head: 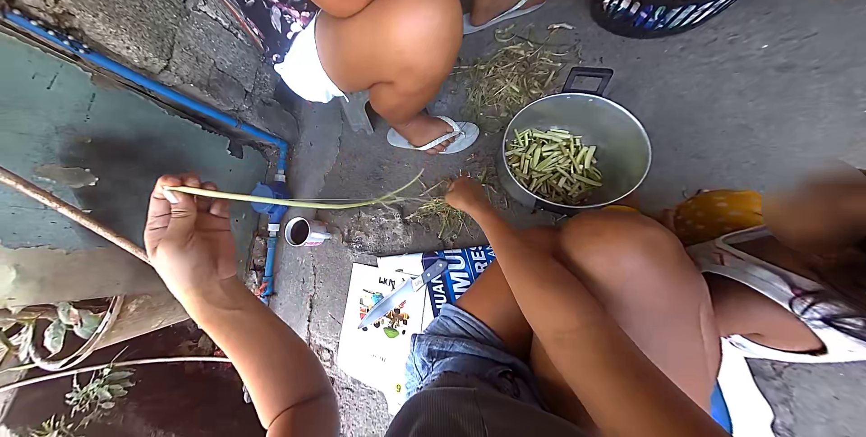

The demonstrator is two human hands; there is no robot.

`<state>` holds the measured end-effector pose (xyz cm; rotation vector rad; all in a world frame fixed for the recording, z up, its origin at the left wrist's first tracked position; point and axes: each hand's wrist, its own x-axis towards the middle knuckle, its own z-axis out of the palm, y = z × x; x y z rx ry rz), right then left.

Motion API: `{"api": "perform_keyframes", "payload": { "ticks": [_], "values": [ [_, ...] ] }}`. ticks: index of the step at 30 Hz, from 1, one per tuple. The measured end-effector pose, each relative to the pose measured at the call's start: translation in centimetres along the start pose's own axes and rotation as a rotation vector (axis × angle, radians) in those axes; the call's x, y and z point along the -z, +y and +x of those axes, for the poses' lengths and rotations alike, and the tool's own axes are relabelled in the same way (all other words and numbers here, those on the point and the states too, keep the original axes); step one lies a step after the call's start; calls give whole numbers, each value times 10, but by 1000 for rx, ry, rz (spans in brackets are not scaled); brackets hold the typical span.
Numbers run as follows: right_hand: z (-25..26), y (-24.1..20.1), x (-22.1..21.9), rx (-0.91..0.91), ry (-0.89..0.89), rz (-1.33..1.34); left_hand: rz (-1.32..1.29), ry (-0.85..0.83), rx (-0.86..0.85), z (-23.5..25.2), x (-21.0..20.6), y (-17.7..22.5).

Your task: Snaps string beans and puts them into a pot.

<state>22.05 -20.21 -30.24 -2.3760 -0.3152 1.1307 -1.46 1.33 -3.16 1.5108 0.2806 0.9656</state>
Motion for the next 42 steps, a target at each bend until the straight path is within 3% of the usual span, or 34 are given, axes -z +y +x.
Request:
{"api": "perform_keyframes", "payload": {
  "ticks": [5,9,13,16,21,25,28,33,42],
  "values": [
    [-8,11,2,-156,33,41,-70,43,-49,8,16,12],
    [-6,14,5,-124,52,152,-57,25,-39,10,6,11],
    [-5,-9,10,233,181,453,-29,-87,-3,8,-15,-4],
    [-36,-44,27,523,226,565,-46,-185,22,6,-27,-14],
    [-103,-82,39,979,134,613,-58,-330,25,5,-40,-24],
    [-136,-91,30,1195,-38,568,-85,-451,43,3,-49,-26],
    [-138,-93,24,1235,-138,556,-106,-530,51,3,-53,-29],
    [-135,-93,22,1209,-57,646,-88,-550,51,1,-59,-32],
    [-131,-90,34,1158,-66,761,347,-525,-15,-29,-61,-65]
  ]
}}
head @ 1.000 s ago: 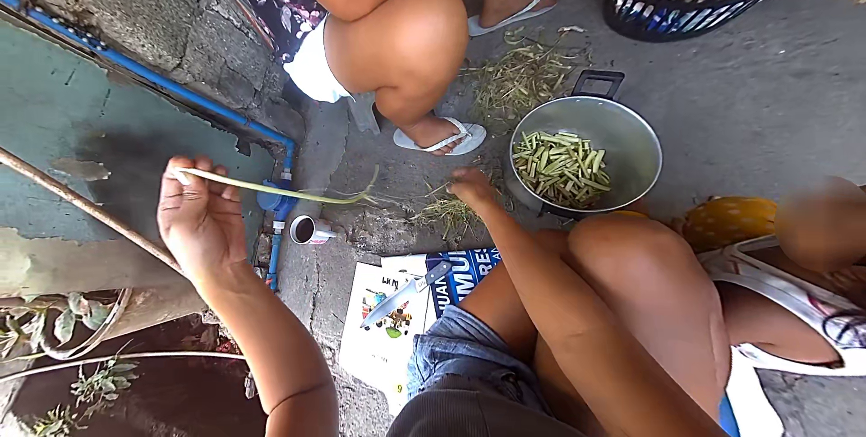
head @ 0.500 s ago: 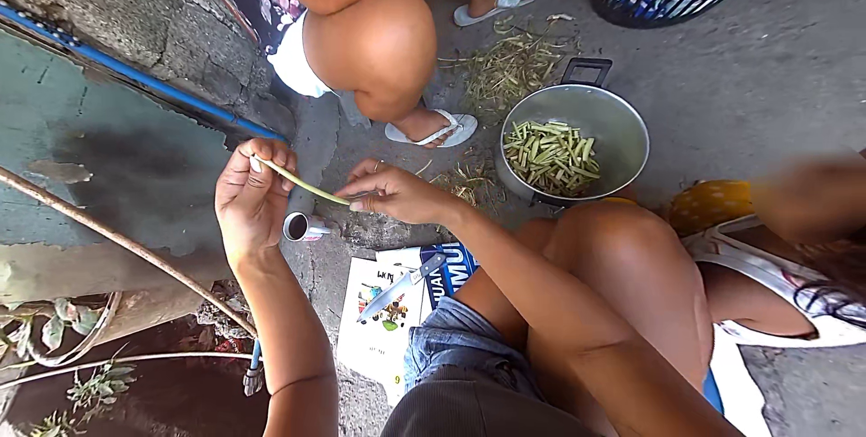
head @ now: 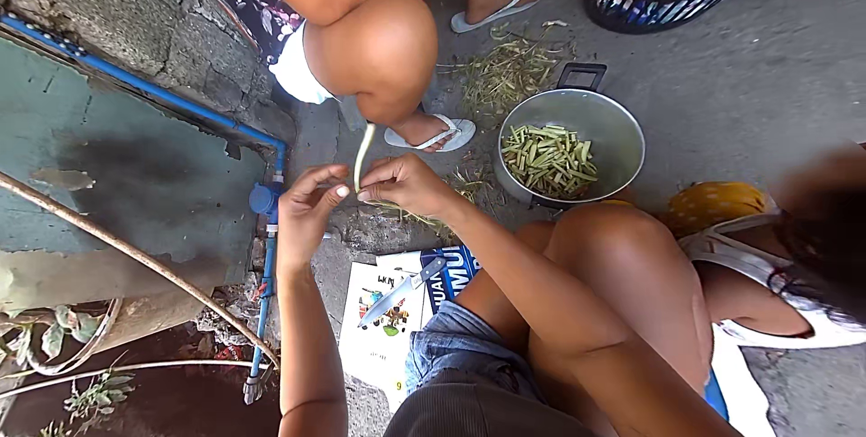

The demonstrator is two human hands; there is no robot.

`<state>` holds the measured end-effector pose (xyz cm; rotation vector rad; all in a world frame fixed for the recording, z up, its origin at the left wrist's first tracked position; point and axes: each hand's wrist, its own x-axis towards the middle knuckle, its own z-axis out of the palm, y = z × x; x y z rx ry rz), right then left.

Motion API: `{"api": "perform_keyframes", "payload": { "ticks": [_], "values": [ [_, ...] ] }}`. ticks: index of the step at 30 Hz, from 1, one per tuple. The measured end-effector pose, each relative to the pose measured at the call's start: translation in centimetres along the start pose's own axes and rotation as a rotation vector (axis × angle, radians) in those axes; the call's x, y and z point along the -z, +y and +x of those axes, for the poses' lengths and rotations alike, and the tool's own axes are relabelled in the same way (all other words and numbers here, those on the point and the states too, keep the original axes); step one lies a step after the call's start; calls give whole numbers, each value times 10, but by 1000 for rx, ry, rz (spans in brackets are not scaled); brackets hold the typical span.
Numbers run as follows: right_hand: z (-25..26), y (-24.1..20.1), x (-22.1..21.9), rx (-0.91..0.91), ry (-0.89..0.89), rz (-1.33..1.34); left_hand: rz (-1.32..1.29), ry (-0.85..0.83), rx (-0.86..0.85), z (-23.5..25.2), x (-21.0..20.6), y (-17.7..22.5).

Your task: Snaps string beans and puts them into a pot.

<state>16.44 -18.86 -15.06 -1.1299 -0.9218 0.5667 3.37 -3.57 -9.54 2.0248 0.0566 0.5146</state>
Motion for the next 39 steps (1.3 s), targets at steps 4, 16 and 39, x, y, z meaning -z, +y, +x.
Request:
{"api": "perform_keyframes", "payload": {
  "ticks": [4,16,39],
  "values": [
    [0,-1,-1,-20,24,-23,104,36,-26,-3,-10,-2],
    [-3,1,-11,197,222,-473,213,190,35,-2,-17,-2],
    [-28,132,68,-1071,341,-640,434,850,-39,-31,104,4]
  ]
}}
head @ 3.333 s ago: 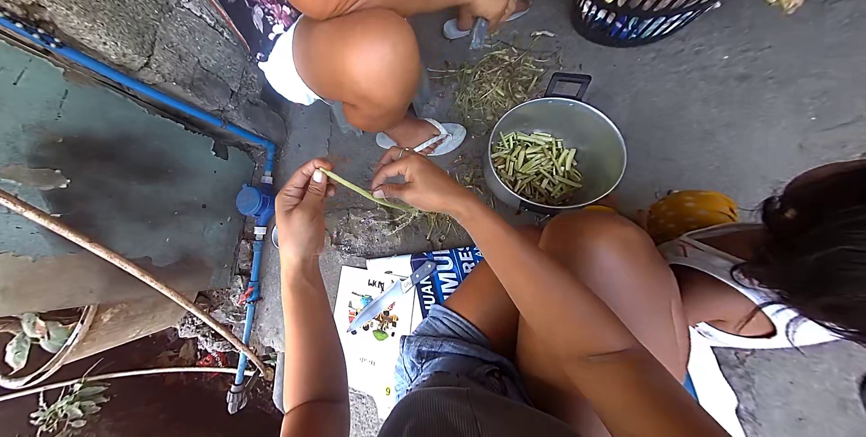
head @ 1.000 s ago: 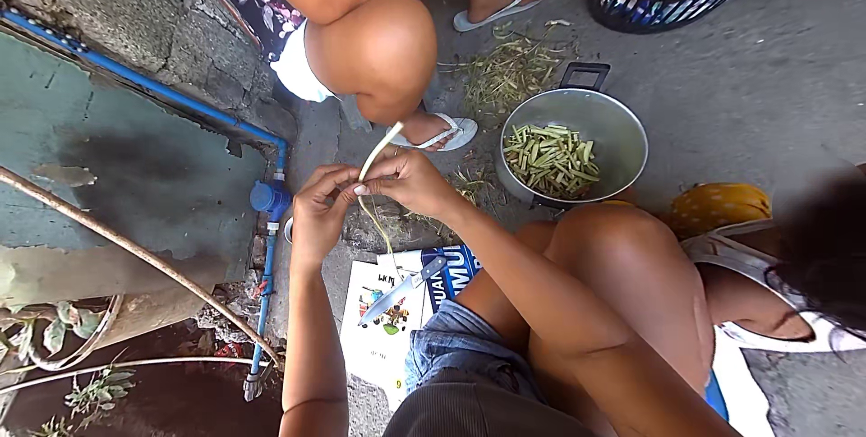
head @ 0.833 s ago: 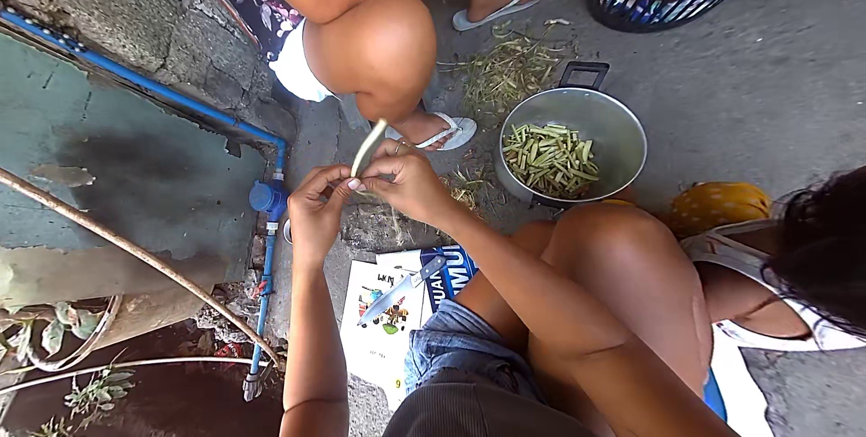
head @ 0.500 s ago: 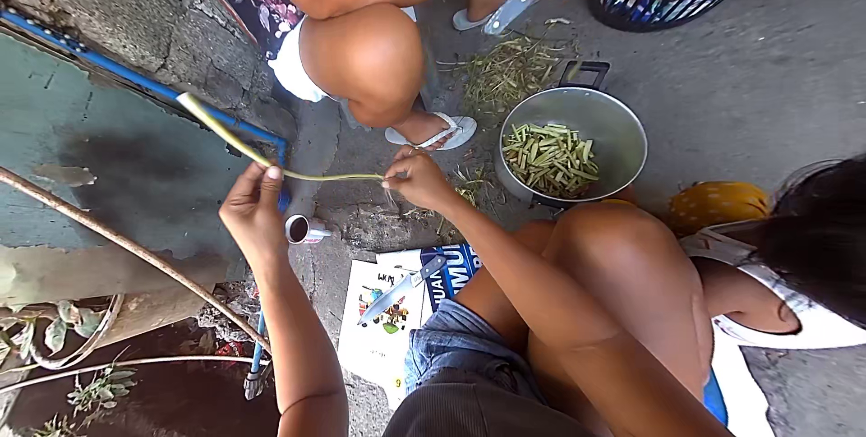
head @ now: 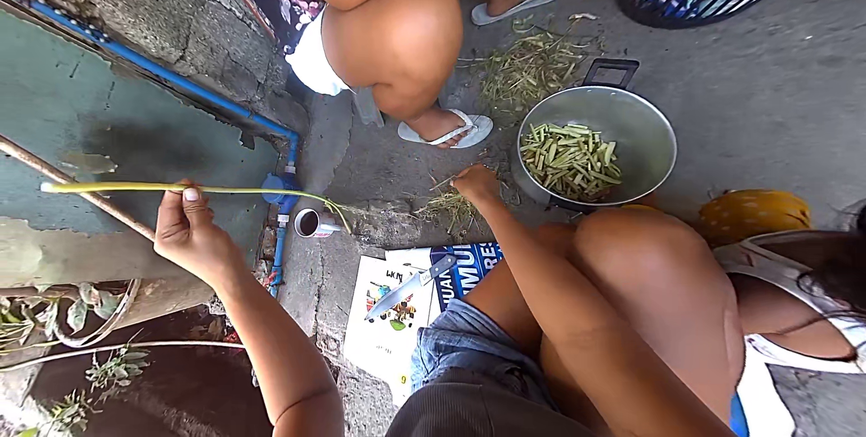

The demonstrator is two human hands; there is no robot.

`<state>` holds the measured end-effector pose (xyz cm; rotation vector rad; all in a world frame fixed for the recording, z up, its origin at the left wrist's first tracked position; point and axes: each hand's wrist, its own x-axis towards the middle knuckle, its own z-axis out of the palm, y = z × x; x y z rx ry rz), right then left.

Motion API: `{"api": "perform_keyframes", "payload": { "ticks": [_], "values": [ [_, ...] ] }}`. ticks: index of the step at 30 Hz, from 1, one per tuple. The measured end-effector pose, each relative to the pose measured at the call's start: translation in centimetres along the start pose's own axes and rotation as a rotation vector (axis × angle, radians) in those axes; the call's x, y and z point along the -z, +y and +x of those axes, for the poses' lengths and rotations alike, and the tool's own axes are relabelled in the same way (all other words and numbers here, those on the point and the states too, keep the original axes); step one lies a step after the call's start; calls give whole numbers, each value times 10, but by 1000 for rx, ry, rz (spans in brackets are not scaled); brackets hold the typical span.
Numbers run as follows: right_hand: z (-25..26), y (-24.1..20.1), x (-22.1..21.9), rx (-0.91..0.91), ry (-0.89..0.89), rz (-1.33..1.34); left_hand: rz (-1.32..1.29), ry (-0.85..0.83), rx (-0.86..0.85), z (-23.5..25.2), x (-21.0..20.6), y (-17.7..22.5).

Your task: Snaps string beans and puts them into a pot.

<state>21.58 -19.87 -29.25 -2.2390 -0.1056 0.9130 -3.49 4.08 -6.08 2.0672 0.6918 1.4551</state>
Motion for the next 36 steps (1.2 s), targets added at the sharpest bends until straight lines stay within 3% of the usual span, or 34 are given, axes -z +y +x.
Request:
{"api": "perform_keyframes", "payload": {
  "ticks": [4,8,11,14,17,26,29,32,36],
  "values": [
    [-13,-24,4,279,-83,-47,-126,-73,44,-12,-13,4],
    [-55,-61,14,633,-154,234,-350,-185,120,-26,-38,12],
    [-86,-78,21,757,-345,499,-530,-278,187,-37,-57,18],
    [-104,-82,24,785,-487,559,-669,-353,239,-45,-73,23],
    [-108,-80,19,843,-503,535,-725,-396,282,-51,-82,27],
    [-101,-80,18,1021,-334,353,-773,-420,316,-55,-85,25],
    [-100,-78,16,1047,-209,178,-758,-392,300,-49,-80,22],
    [-83,-69,8,980,-194,80,-736,-305,302,-39,-70,22],
    [-37,-43,-7,715,-265,-9,-719,-174,287,-22,-53,23]
  ]
}}
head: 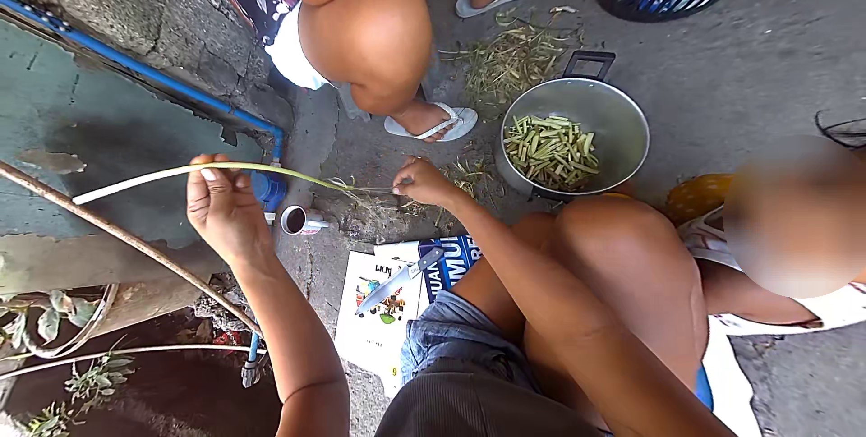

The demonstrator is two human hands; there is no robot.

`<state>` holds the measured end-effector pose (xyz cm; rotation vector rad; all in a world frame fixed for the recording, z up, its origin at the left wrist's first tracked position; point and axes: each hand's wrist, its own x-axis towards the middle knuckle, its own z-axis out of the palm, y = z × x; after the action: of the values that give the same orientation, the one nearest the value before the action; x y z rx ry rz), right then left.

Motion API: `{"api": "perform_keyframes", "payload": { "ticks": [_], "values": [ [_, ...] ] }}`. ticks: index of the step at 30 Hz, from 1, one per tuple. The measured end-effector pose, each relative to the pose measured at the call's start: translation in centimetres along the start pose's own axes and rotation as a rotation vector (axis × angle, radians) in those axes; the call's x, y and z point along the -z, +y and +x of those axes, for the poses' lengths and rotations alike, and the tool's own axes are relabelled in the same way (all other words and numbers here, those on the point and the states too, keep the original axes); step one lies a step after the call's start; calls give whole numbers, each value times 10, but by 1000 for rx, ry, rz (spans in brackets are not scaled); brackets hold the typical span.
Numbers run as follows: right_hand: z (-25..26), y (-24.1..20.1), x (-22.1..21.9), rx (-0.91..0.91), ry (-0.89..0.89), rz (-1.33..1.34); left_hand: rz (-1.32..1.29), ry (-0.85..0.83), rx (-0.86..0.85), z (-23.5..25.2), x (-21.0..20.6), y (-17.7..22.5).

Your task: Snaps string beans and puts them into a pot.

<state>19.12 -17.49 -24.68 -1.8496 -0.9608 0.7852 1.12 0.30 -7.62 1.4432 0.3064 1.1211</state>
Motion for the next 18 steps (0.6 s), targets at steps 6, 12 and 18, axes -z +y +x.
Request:
{"api": "perform_keyframes", "payload": {
  "ticks": [6,12,18],
  "values": [
    [2,35,-7,-430,43,-24,-2,136,-65,9,12,10],
    [2,31,1,-529,164,90,37,180,-62,8,10,11],
    [-11,-34,3,-12,215,656,113,124,-76,-2,-10,3]
  ]
}}
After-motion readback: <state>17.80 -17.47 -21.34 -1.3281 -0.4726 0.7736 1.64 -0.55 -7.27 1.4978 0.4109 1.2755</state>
